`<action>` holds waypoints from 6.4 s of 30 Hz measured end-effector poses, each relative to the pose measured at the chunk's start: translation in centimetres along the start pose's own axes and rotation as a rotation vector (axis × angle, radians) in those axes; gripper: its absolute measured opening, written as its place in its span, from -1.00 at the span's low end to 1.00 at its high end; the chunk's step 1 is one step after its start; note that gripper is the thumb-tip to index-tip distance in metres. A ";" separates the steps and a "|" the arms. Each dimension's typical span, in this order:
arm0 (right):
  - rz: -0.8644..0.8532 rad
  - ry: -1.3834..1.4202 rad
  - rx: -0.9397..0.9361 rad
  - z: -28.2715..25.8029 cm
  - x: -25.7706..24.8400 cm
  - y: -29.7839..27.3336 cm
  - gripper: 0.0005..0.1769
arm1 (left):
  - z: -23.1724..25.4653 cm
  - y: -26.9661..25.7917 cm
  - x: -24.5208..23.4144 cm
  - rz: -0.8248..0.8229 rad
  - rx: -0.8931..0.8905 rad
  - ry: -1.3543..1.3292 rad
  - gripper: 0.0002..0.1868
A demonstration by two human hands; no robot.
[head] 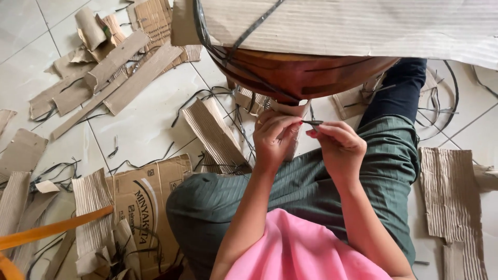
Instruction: A person sits on the floor and wraps a wooden chair leg with corrugated cardboard, securing it with black string.
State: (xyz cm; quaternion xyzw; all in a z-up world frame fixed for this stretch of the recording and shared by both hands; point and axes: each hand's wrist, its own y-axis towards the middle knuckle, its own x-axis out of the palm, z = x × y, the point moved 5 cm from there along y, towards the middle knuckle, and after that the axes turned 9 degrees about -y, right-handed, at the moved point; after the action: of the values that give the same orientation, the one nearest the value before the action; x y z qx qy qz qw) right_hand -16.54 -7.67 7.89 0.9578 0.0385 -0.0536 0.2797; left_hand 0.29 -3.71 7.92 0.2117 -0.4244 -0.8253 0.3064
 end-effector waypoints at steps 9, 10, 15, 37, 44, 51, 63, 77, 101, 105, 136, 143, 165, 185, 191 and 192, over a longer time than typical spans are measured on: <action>-0.073 -0.096 -0.159 -6.1 2.4 -0.5 -0.81 | -0.1 0.7 -0.4 -0.111 0.047 -0.060 -0.82; -0.074 -0.096 -0.154 -6.3 2.7 -0.7 -0.81 | 0.0 0.8 -0.6 -0.114 0.043 -0.059 -0.82; -0.133 -0.106 -0.201 -7.1 4.1 -1.0 -0.80 | 0.9 1.1 -0.4 -0.181 0.008 -0.058 -0.82; -0.034 -0.334 -0.563 -1.4 3.3 2.1 -0.74 | 0.4 2.1 -1.4 -0.125 -0.105 0.176 -0.80; -0.150 -0.456 -0.529 -1.1 4.3 1.8 -0.86 | 2.2 3.2 -2.5 -0.196 -0.226 0.134 -0.59; -0.282 -0.266 -0.339 -1.3 4.0 2.0 -0.88 | 1.3 -0.1 -2.1 -0.207 -0.366 -0.046 -0.71; -0.228 -0.228 -0.273 -1.5 3.8 1.8 -0.85 | 0.5 -5.4 1.0 0.347 -0.888 -0.439 -0.84; -0.181 -0.134 -0.148 -1.9 2.9 1.7 -0.85 | 0.1 -3.5 0.7 0.457 -0.785 -0.446 -0.96; -0.129 -0.153 -0.669 3.4 3.9 4.2 -0.74 | -5.4 -5.6 1.2 0.586 -0.699 -0.582 -0.86; -0.060 -0.073 -0.640 3.0 4.2 3.7 -0.73 | -5.4 -5.7 0.6 0.556 -0.688 -0.576 -0.87; -0.062 0.021 -0.481 2.0 3.4 3.3 -0.76 | -1.7 -3.5 0.6 0.467 -0.486 -0.190 -0.69; -0.074 0.026 -0.465 2.1 3.3 3.3 -0.76 | -3.1 -5.0 1.4 0.562 -0.718 -0.301 -0.55; -0.036 0.041 -0.423 2.6 3.8 2.9 -0.77 | 3.6 0.4 1.4 0.054 -0.155 -0.061 -0.85; -0.027 0.073 -0.364 2.8 4.0 2.9 -0.77 | 0.5 0.3 -0.4 0.007 -0.061 -0.002 -0.86; -0.075 0.107 -0.303 3.3 3.7 2.9 -0.78 | 2.0 2.7 0.2 -0.187 0.044 0.105 -0.88; -0.097 0.132 -0.268 3.3 3.6 2.8 -0.77 | 2.3 3.0 0.1 -0.217 0.028 0.147 -0.85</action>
State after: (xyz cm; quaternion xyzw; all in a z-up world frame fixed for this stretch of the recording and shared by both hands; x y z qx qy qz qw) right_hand -12.92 -11.69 6.18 0.9103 0.1097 0.0019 0.3990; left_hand -0.17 -3.83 11.63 0.3204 -0.3868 -0.8299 0.2428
